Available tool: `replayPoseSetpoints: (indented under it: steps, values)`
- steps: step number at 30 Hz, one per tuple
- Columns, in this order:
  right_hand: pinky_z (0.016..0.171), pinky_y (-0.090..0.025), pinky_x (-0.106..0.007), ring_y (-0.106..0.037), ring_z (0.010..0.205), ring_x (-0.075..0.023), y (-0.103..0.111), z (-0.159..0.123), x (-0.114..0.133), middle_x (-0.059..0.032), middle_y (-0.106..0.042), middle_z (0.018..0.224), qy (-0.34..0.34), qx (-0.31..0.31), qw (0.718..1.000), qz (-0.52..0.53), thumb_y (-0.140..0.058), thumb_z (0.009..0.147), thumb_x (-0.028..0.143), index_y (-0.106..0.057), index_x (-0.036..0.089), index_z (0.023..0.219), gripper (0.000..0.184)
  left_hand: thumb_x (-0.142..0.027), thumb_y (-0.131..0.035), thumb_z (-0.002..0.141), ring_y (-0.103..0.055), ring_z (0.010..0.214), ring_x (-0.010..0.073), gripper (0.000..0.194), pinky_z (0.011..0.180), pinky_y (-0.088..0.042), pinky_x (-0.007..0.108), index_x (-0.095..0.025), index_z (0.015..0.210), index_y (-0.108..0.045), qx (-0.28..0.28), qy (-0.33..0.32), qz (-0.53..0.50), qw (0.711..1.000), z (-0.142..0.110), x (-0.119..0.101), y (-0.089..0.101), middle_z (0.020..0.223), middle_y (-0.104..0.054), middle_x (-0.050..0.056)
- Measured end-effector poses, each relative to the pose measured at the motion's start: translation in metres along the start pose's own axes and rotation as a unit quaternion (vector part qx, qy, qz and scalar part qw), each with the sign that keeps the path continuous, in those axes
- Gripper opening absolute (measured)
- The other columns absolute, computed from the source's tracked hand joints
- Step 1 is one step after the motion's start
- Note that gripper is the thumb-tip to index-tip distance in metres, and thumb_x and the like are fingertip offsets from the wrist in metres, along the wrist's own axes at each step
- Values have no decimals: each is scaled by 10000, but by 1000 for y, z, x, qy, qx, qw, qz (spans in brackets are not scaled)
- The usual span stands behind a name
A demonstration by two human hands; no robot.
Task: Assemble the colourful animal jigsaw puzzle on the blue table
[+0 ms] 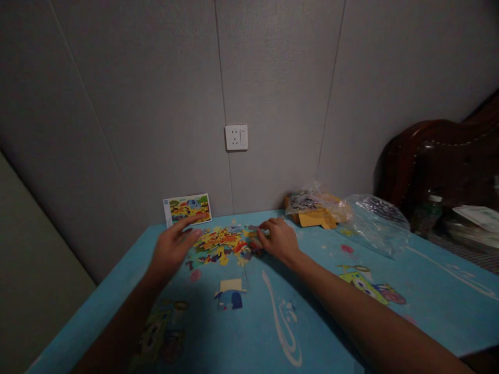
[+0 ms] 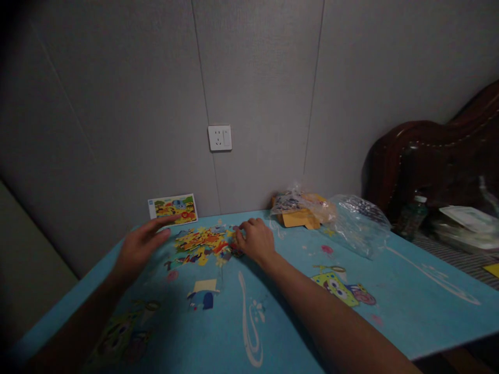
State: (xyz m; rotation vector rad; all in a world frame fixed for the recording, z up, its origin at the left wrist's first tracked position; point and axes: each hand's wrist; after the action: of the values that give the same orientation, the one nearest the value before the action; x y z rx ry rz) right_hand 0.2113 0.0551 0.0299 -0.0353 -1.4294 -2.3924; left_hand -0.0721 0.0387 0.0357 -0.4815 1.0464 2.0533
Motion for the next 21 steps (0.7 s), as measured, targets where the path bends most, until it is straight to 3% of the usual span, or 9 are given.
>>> replayPoseSetpoints:
  steps: [2, 4, 7, 9, 14, 21]
  values:
    - [847, -383, -352, -553, 1038, -278, 0, -1, -6, -141, -656, 1072, -37, 21, 998, -40, -524, 890, 437, -707, 181, 1083, 369, -595, -635, 789, -326, 1390, 393, 680, 1108, -281, 623, -223, 1349, -532, 65, 29, 112, 991, 0, 18, -17, 1454, -456, 145]
    - [879, -381, -423, -519, 1095, -339, -3, -3, -12, -186, -609, 1156, -82, 59, 992, -69, -553, 853, 513, -659, 170, 1188, 491, -668, -648, 715, -166, 1439, 449, 854, 1109, -167, 692, -215, 1417, -470, 188, 62, 217, 956, -3, 35, -35, 1545, -323, 156]
    - [869, -393, -466, -502, 1112, -378, -11, -6, -20, -215, -572, 1189, -122, 120, 983, -66, -559, 830, 574, -617, 166, 1251, 588, -638, -551, 805, -164, 1459, 384, 765, 1143, -194, 623, -245, 1449, -426, 265, 24, 231, 936, -6, 50, -48, 1581, -259, 95]
    - [896, -394, -435, -513, 1100, -342, -19, -4, -23, -197, -587, 1156, -87, 140, 986, -32, -568, 850, 519, -639, 167, 1218, 514, -563, -551, 834, -234, 1447, 351, 673, 1162, -240, 551, -225, 1412, -483, 255, -14, 202, 945, -6, 53, -45, 1555, -327, 89]
    - [948, -411, -349, -556, 1055, -253, -41, 3, -15, -164, -619, 1130, 16, 99, 991, 90, -587, 884, 303, -665, 124, 1162, 340, -371, -591, 834, -458, 1321, 310, 467, 1134, -345, 504, -173, 1256, -625, 222, -59, 120, 966, -3, 51, -38, 1398, -533, 124]
    - [985, -433, -354, -585, 1093, -207, -39, -6, 9, -116, -615, 1201, 175, 102, 955, 218, -558, 903, 246, -621, 178, 1214, 324, -257, -616, 798, -535, 1233, 262, 446, 1095, -422, 425, -197, 1239, -619, 188, -101, 56, 975, -8, 42, -43, 1315, -551, 112]
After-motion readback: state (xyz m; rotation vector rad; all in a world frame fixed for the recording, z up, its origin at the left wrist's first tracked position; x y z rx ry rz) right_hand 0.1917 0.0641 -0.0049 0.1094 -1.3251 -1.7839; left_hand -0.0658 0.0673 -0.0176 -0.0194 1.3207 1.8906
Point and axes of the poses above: each hand's wrist, its own z-axis towards the middle knuckle, its own y-axis out of the back of the hand, x = y × z
